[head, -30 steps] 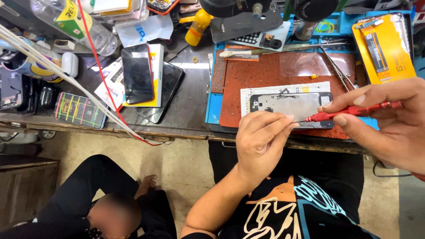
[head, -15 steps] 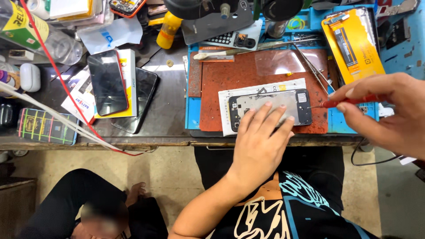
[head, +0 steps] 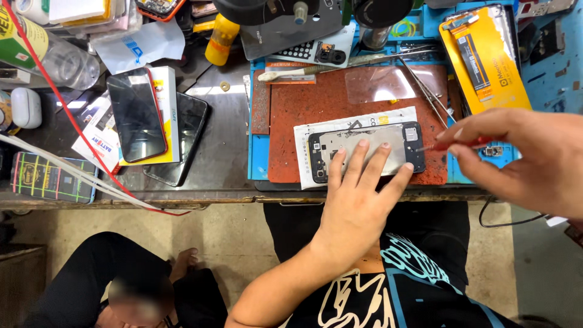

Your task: The person uses a screwdriver to remove screws from the internal frame of a mobile phone, uses a pry tool to separate components, and then wipes the internal surface.

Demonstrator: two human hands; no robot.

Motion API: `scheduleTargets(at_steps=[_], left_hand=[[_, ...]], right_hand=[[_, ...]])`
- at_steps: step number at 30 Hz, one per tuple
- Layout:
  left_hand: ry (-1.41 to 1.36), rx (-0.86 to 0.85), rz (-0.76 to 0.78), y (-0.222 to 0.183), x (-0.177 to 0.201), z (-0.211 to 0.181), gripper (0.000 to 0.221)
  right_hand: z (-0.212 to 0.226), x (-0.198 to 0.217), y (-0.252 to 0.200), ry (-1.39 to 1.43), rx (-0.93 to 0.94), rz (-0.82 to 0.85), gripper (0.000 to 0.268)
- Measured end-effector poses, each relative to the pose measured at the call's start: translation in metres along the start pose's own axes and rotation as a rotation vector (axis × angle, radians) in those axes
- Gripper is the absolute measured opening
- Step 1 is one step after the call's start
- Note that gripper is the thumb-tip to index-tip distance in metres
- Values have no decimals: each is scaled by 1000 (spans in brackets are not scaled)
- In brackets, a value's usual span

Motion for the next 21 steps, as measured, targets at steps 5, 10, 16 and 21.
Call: scheduleTargets(at_steps=[5, 10, 16, 21], left_hand=[[28, 7, 41, 2, -1, -3, 46], [32, 5, 27, 0, -1, -3, 45], [27, 17, -24, -6, -3, -6, 43], [65, 26, -58, -9, -3, -9, 44]], right_hand=[[-2, 10, 13, -42, 36, -125, 23], [1, 9, 21, -116, 18, -103, 22], [-8, -3, 21, 144, 16, -64, 24], [-23, -29, 24, 254, -142, 53, 16]])
Point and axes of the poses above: each hand's wrist, its own y-axis towards the middle knuckle, its own x-axis out of the back of the hand, z = x × y, the point moved 7 cm from there along y, towards the middle knuckle, and after that the axes turned 4 degrees about -y, right-handed, at the moved point
